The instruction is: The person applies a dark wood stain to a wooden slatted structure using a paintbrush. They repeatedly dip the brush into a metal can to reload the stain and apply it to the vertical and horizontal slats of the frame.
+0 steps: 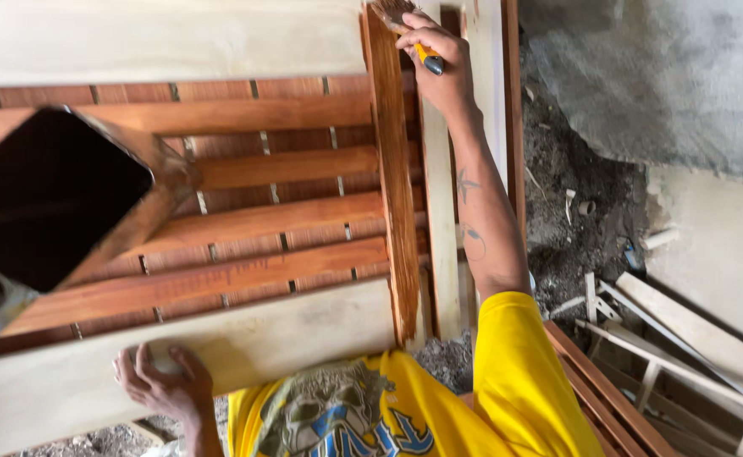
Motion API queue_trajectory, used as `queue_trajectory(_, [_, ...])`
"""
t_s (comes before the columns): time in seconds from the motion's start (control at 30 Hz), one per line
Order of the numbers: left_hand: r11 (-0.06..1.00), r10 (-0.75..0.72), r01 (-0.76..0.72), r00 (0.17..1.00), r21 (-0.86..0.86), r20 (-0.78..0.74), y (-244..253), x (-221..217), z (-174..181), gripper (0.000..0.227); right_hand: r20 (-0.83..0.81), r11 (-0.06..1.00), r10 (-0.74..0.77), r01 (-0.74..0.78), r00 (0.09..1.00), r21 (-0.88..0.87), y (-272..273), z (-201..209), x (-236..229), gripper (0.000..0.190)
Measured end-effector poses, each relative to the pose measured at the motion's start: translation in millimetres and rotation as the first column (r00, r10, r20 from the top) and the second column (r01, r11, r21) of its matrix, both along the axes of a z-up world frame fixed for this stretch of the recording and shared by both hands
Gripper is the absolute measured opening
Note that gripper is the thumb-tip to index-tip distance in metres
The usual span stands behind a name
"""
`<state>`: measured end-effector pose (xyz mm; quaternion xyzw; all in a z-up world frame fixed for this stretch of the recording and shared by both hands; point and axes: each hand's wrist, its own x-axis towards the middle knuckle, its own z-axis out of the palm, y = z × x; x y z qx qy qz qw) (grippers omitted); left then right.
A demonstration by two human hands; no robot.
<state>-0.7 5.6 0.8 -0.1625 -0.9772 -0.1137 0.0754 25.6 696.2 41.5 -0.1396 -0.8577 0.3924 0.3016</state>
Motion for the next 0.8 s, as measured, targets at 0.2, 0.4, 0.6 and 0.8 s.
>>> queue_trajectory(0.2, [0.799,0.110,-0.198,0.977,0.567,0.185,13,-1,0,0.048,0.338,0.969,-0.060,0.136,0.939,-0.207,9,-38,1,0.019])
queue_trajectory(0.4, [1.000,0.017,-0.017,0.999,-0.004,0.032,12,1,15,0.041,0.398,0.968,0.040,0.064,0.917,-0.244,-81,-7,98,0.029])
queue_trajectory(0.6, [0.998,0.010,-0.012,0.999,0.064,0.031,2,-3,2,0.041,0.427,0.954,0.056,0.077,0.903,-0.289,-202,6,215,0.027])
queue_trajectory(0.8, [0.995,-0.025,0.018,0.997,0.103,0.067,0,0,8,0.046,0.399,0.948,0.056,0.076,0.915,-0.308,-291,31,294,0.022])
